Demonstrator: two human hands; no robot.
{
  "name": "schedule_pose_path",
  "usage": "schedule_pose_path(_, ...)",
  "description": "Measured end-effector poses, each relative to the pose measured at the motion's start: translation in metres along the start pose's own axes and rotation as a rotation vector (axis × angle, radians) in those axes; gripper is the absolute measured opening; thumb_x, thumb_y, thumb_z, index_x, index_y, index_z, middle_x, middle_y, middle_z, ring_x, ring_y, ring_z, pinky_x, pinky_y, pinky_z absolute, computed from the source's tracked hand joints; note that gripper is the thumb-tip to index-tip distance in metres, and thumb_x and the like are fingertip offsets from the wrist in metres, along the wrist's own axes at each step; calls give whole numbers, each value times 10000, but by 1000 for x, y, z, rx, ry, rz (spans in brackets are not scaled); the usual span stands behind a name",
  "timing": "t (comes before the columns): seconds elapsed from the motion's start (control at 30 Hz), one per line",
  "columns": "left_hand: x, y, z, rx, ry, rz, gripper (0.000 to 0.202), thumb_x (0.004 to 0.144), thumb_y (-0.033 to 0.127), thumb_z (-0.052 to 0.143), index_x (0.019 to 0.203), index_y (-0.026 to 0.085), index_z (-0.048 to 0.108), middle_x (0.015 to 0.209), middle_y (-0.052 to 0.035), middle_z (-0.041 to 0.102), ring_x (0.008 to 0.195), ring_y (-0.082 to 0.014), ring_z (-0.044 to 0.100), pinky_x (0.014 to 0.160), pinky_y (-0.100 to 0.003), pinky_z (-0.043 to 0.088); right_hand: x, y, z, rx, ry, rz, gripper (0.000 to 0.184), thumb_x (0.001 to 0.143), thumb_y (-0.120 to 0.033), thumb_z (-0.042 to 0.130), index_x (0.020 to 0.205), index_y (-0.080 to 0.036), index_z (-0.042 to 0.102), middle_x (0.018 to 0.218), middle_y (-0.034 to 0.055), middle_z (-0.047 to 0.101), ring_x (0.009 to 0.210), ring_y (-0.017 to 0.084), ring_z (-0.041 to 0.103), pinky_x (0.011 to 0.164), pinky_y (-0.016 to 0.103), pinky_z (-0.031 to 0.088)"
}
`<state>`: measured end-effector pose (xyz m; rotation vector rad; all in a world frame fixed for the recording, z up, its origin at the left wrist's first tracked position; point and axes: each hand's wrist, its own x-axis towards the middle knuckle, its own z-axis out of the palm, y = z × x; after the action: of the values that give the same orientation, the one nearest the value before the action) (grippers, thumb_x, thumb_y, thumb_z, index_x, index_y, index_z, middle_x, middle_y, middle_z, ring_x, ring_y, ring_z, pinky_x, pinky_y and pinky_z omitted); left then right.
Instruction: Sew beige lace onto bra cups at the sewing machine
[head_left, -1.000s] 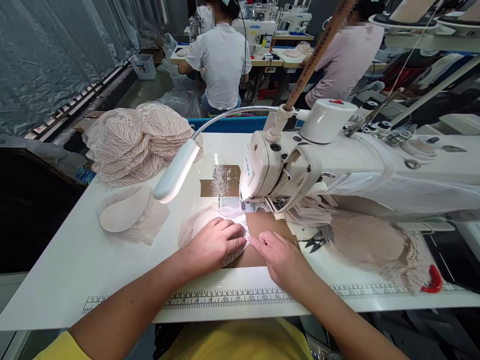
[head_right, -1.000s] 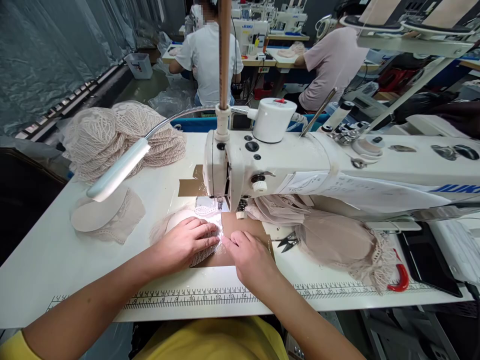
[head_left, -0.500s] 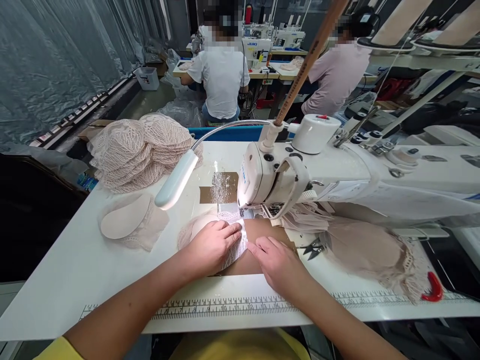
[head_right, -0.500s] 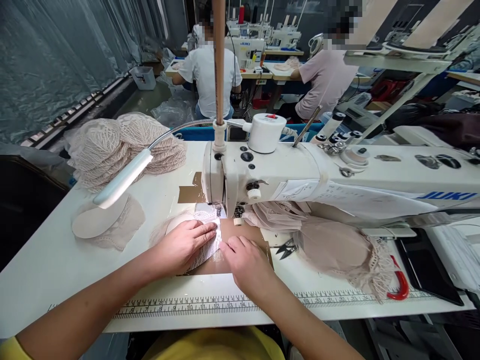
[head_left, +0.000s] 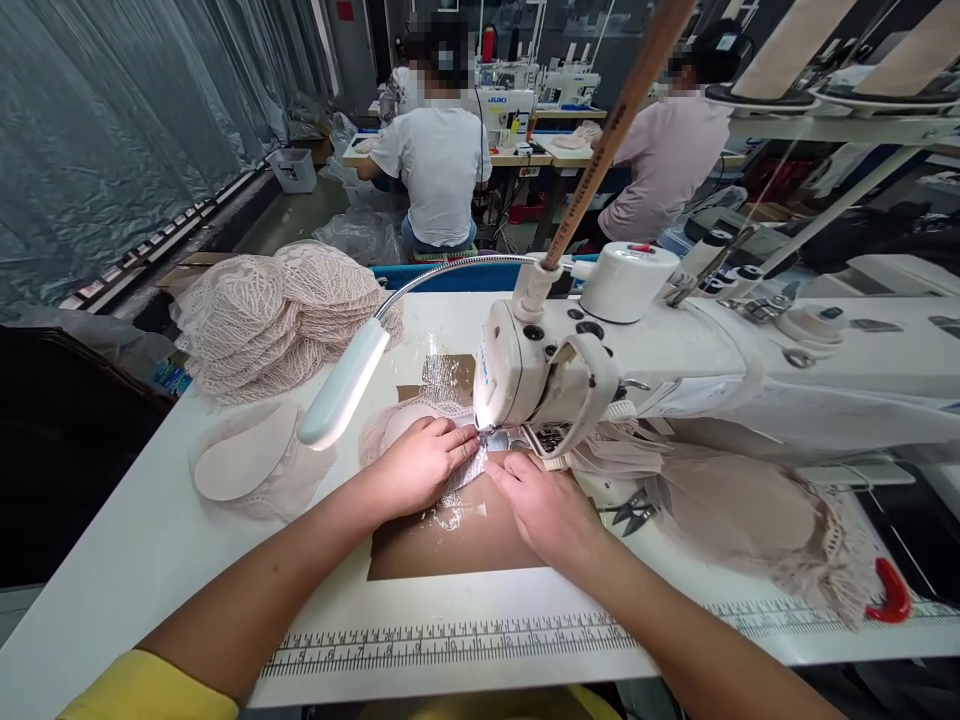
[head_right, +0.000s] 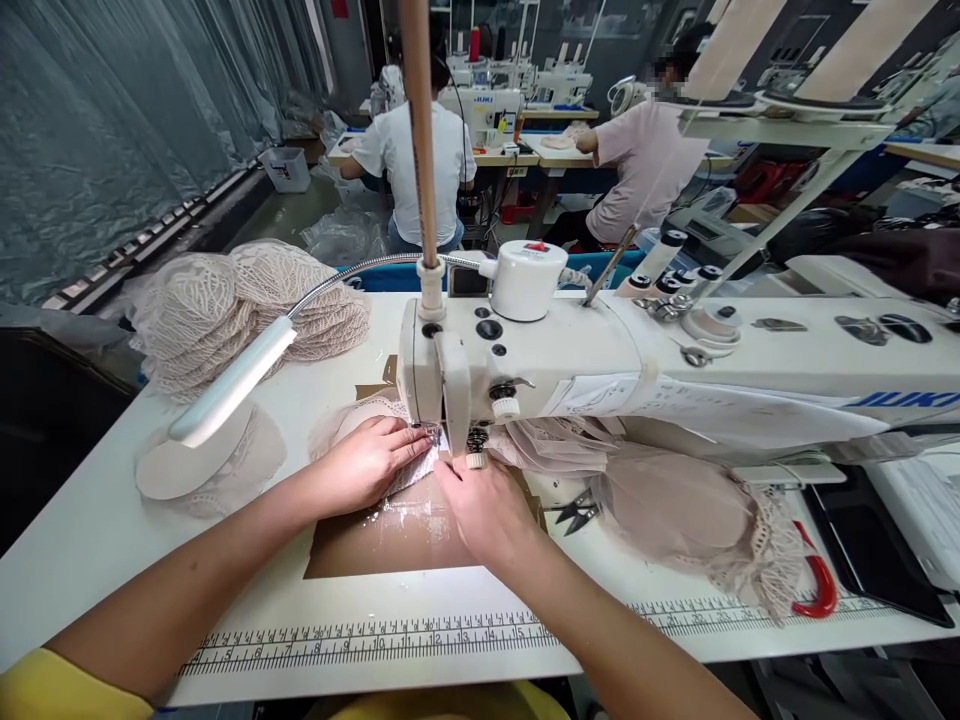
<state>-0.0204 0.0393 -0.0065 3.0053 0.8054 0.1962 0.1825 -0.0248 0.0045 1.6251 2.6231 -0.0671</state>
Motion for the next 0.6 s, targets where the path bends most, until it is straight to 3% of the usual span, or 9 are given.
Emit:
schedule_pose_path(0.17,-2,3,-1,-31,56,11,388,892,128,470,1271,123,551,1280,-134,580,1025,-256,518,870,-388,442,0,0,5,-42,118,16,498,759,-3,497,1200,-206,606,834,64,659,651,173,558,511,295,332)
schedule_pose_path(0.43,-3,6,0,-95,65,16,387,891,124,488,1272,139,554,1291,-122,580,1021,-252,524,874,-392,448,2,2,12,-46,203,40,439,821,-46,485,1201,-219,620,876,78,666,707,185,578,591,285,401)
schedule_pose_path(0.6,0,0,1,-125,63,-11,380,900,131,476,1270,155,559,1255,-119,603,989,-243,528,855,-393,447,3,7,18,-58,230,16,523,789,-19,475,1248,-237,601,922,78,676,738,186,592,627,284,417)
